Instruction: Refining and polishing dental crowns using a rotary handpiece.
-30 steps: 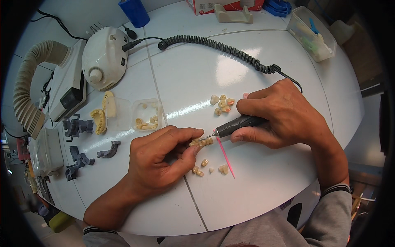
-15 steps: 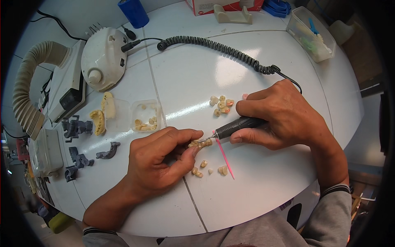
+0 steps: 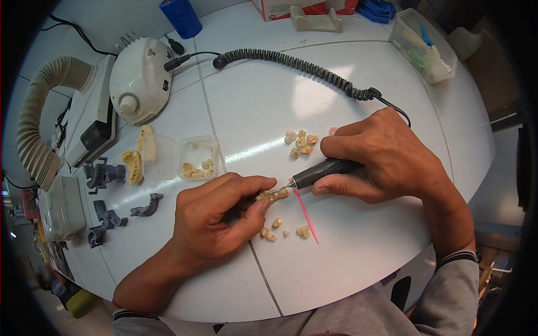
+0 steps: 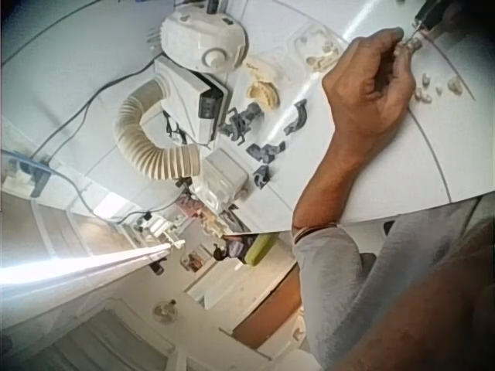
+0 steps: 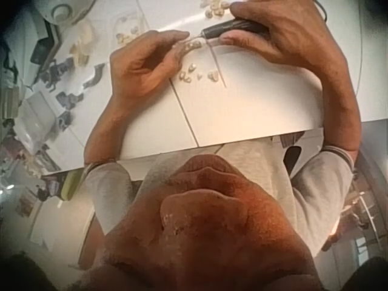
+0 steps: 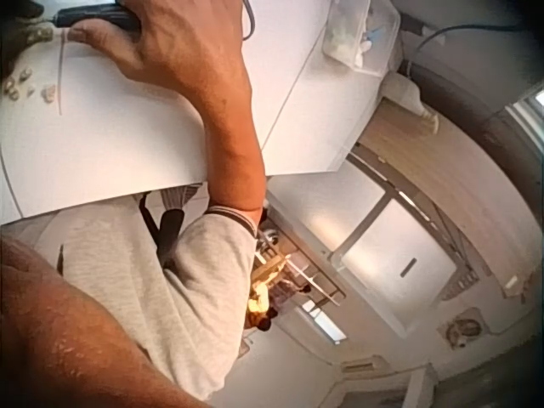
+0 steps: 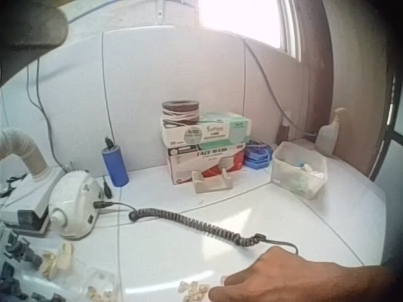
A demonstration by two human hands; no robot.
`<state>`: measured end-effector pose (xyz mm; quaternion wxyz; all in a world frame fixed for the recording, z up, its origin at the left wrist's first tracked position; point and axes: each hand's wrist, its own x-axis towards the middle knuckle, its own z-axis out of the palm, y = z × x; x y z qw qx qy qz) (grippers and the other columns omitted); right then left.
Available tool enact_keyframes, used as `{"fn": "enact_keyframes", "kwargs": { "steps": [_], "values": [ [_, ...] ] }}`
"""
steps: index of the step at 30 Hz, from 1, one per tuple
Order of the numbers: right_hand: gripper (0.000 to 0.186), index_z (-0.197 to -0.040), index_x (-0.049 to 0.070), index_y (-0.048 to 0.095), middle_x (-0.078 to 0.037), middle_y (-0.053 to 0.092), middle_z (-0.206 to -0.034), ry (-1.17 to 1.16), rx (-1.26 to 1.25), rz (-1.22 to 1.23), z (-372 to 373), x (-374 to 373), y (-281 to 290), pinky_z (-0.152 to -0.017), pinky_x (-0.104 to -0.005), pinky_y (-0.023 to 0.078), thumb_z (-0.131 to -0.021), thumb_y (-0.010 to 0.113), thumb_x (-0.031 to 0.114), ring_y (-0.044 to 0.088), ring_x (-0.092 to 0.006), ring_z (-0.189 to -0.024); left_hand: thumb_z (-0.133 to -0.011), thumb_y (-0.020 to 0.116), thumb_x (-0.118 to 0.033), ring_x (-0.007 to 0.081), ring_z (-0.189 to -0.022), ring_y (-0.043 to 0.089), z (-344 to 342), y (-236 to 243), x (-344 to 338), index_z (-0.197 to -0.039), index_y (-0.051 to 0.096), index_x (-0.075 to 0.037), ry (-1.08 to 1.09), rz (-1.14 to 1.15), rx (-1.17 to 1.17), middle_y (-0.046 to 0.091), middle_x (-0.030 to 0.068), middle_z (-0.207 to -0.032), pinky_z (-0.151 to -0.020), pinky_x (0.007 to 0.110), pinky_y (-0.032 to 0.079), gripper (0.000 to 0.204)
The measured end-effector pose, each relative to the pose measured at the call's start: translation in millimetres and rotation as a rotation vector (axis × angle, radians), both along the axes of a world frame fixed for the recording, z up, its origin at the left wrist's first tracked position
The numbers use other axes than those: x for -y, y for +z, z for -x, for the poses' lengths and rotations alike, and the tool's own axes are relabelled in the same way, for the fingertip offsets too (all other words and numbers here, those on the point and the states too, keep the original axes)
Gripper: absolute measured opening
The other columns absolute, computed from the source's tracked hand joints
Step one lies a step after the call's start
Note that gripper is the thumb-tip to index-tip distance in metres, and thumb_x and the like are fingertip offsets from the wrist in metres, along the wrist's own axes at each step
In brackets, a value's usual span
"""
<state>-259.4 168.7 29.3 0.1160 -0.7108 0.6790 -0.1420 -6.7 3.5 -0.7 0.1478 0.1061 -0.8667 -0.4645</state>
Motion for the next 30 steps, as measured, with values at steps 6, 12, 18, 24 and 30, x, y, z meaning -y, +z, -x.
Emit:
{"fn": "enact_keyframes", "kwargs": {
  "steps": [6,12,18,24,30],
  "values": [
    [0.055,-0.092,0.007,0.076,-0.008,0.067,-0.064,0.0,-0.01,-0.014,-0.2,0.9,0.6,-0.053,-0.0461,0.044,-0.097,0.073,0.061,0.066,-0.0339,-0.057,-0.091,0.078,0.001,0.0148,-0.075,0.075,-0.3,-0.3,-0.1,-0.121,0.078,0.003,-0.001,0.005,-0.003,0.077,0.011,-0.091,-0.067,0.026,0.06,0.03],
    [0.055,-0.09,0.007,0.075,-0.008,0.066,-0.064,0.003,-0.002,0.001,0.5,0.1,-1.0,-0.052,-0.046,0.044,-0.097,0.073,0.062,0.065,-0.0338,-0.056,-0.091,0.078,0.001,0.0148,-0.075,0.075,0.3,1.1,-0.2,-0.12,0.078,0.003,0.0,0.007,0.002,0.076,0.0108,-0.09,-0.067,0.026,0.06,0.029],
    [0.056,-0.089,0.007,0.075,-0.008,0.066,-0.063,-0.002,0.007,-0.006,0.6,0.3,-0.9,-0.052,-0.0459,0.043,-0.097,0.074,0.062,0.065,-0.0337,-0.056,-0.091,0.078,0.001,0.015,-0.074,0.075,0.6,0.7,-0.8,-0.12,0.078,0.003,-0.001,0.011,-0.014,0.076,0.0111,-0.089,-0.066,0.027,0.059,0.029],
    [0.055,-0.089,0.008,0.075,-0.008,0.065,-0.063,0.009,-0.001,-0.009,0.7,0.5,0.2,-0.052,-0.0458,0.043,-0.096,0.074,0.062,0.064,-0.0335,-0.055,-0.091,0.077,0.002,0.0157,-0.073,0.074,0.6,1.3,0.2,-0.12,0.078,0.004,-0.008,0.014,0.003,0.076,0.0121,-0.089,-0.065,0.028,0.058,0.03],
    [0.055,-0.09,0.008,0.076,-0.008,0.065,-0.063,0.013,-0.003,-0.008,1.0,0.0,0.1,-0.052,-0.0457,0.043,-0.096,0.074,0.063,0.064,-0.0336,-0.055,-0.093,0.069,0.007,0.0131,-0.073,0.077,2.6,1.4,2.3,-0.12,0.078,0.006,-0.057,0.058,-0.034,0.077,0.012,-0.09,-0.065,0.024,0.059,0.028]
  ]
}}
